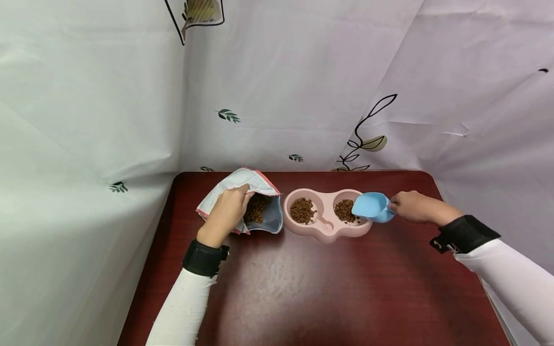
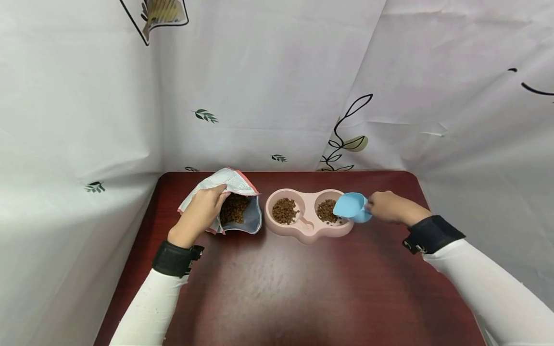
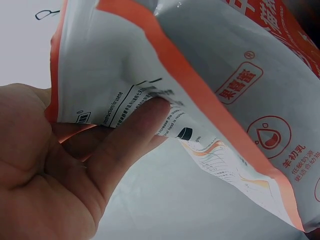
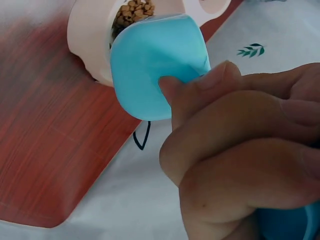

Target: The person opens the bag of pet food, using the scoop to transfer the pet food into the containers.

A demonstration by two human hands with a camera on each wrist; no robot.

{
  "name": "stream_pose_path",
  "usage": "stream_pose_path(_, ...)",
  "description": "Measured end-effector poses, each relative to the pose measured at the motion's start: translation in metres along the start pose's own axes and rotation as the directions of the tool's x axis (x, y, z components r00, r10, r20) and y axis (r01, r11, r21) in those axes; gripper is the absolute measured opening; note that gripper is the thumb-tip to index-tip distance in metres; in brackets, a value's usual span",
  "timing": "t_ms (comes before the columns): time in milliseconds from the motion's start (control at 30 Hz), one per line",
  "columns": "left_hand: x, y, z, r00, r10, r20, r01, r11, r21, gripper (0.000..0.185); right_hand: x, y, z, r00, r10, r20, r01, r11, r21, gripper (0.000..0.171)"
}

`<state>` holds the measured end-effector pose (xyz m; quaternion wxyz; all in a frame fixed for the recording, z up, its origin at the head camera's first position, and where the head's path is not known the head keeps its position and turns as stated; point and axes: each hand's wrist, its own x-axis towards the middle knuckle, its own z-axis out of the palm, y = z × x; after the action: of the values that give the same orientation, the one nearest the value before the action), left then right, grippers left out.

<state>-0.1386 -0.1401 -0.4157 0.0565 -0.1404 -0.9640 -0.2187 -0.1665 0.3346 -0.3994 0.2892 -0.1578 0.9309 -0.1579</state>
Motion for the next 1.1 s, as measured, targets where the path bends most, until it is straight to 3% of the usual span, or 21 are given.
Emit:
stream_pose_path(133,0.0,0.0,0.0,1.0,0.004,-0.002,-0.004,1.0,-0.002,0.031,-0.004,0.002,0.004,0.998,-0.021,-0.058,0.023,0.999,0.023,0.024)
stream_pose_path(367,0.0,-0.001,0.001,1.0,-0.001,0.006,0.001,1.0,0.004,0.032,-0.009,0.009,0.015,0.991,0.022,-0.13,-0.011,0.996,0.085,0.027)
stream_pose_path(733,-0.001,0.0,0.002,1.0,0.014,-0.001,-0.014,1.0,0.01,0.025,-0.019,0.026,0.039,0.96,0.078,-0.267,-0.017,0.974,0.224,0.033)
stream_pose_path(900,-0.001,0.001,0.003,1.0,0.022,0.002,-0.022,1.0,0.01,0.027,-0.026,0.032,0.049,0.953,0.123,-0.278,-0.02,0.938,0.347,0.04)
stream_pose_path(1100,0.0,0.001,0.003,1.0,0.023,-0.003,-0.023,1.0,0.021,0.027,-0.025,0.043,0.071,0.936,0.144,-0.32,0.054,0.841,0.539,0.045)
